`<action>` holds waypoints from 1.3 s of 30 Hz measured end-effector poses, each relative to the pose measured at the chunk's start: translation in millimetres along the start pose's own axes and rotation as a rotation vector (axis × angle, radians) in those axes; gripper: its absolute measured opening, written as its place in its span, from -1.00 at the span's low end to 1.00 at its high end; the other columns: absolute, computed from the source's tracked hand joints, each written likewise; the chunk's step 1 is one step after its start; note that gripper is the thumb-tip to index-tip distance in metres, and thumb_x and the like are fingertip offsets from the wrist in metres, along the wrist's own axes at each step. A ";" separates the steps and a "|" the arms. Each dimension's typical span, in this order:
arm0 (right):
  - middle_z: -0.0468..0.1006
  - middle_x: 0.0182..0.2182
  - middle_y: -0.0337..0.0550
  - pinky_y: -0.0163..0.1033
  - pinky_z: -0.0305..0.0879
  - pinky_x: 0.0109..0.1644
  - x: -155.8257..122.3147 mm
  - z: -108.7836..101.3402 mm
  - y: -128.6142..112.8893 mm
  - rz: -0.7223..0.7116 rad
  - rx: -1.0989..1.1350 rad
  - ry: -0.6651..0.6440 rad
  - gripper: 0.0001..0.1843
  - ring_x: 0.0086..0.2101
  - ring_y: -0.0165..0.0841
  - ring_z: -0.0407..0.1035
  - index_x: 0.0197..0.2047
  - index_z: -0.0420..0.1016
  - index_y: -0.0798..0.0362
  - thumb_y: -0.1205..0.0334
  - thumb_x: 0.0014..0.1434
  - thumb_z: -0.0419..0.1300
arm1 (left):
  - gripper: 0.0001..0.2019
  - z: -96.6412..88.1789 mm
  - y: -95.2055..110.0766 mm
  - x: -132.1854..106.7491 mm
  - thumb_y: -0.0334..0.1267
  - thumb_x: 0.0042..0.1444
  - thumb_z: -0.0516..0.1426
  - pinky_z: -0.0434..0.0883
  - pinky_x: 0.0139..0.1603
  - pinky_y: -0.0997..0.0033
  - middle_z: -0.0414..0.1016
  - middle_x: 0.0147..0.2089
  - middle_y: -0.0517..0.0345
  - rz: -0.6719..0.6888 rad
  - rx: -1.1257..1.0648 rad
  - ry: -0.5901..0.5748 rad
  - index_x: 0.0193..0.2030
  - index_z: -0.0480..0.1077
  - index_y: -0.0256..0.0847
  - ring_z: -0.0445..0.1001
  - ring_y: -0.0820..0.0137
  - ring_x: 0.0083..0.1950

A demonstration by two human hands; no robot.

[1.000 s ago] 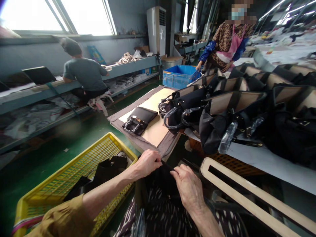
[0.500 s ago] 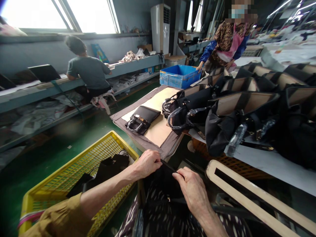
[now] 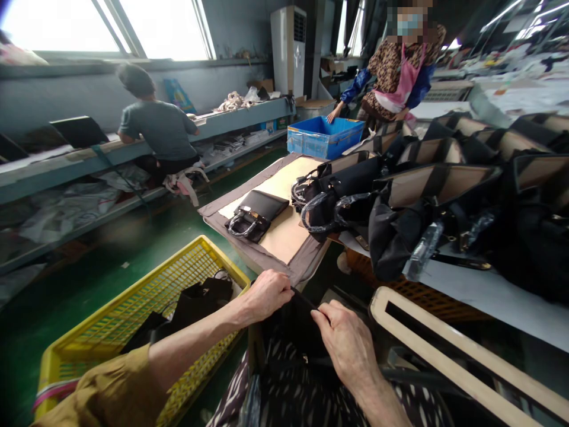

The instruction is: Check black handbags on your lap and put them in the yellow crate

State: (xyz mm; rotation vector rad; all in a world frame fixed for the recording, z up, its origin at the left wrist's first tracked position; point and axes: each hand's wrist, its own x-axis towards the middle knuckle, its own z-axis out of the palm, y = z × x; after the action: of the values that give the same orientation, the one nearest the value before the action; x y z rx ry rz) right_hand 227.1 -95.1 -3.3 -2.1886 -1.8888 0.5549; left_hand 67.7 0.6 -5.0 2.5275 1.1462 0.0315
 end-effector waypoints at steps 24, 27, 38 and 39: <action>0.49 -0.48 -0.22 -0.30 0.07 -0.43 19.4 15.5 -4.0 -0.117 -0.227 0.038 -0.80 -0.39 -0.31 0.42 -0.37 0.44 -0.08 0.13 0.20 0.04 | -0.77 -4.5 -3.3 -3.2 -0.27 0.10 0.01 0.24 -0.37 0.48 0.47 -0.41 0.07 0.101 -0.032 -0.038 -0.49 0.39 -0.28 0.43 0.35 -0.34; 0.49 -0.48 -0.23 -0.30 0.09 -0.40 20.3 15.4 -0.8 -0.147 -0.171 0.020 -0.79 -0.37 -0.31 0.41 -0.37 0.45 -0.09 0.12 0.21 0.03 | -0.78 -4.0 -8.6 -5.4 -0.25 0.10 0.04 0.23 -0.38 0.50 0.45 -0.42 0.12 0.153 -0.056 -0.026 -0.52 0.36 -0.26 0.41 0.38 -0.34; 0.50 -0.47 -0.22 -0.30 0.05 -0.41 21.4 17.6 3.4 -0.167 -0.163 0.029 -0.76 -0.39 -0.33 0.40 -0.36 0.45 -0.08 0.12 0.22 0.00 | -0.81 -5.1 -8.3 -6.8 -0.31 0.10 0.01 0.21 -0.38 0.54 0.38 -0.43 0.17 0.187 -0.080 -0.004 -0.52 0.29 -0.24 0.34 0.44 -0.38; 0.49 -0.48 -0.22 -0.30 0.04 -0.42 21.2 17.6 3.6 -0.163 -0.169 0.031 -0.75 -0.40 -0.34 0.40 -0.37 0.45 -0.08 0.12 0.22 0.00 | -0.81 -4.7 -7.3 -6.1 -0.32 0.09 0.01 0.20 -0.38 0.54 0.38 -0.43 0.16 0.185 -0.080 -0.003 -0.53 0.29 -0.24 0.34 0.44 -0.38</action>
State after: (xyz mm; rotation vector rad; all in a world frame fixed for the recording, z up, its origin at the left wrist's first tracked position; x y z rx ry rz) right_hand 225.7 -76.5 -23.9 -2.0988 -2.1438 0.3424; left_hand 57.5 2.0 -2.3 2.5523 0.8888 0.1182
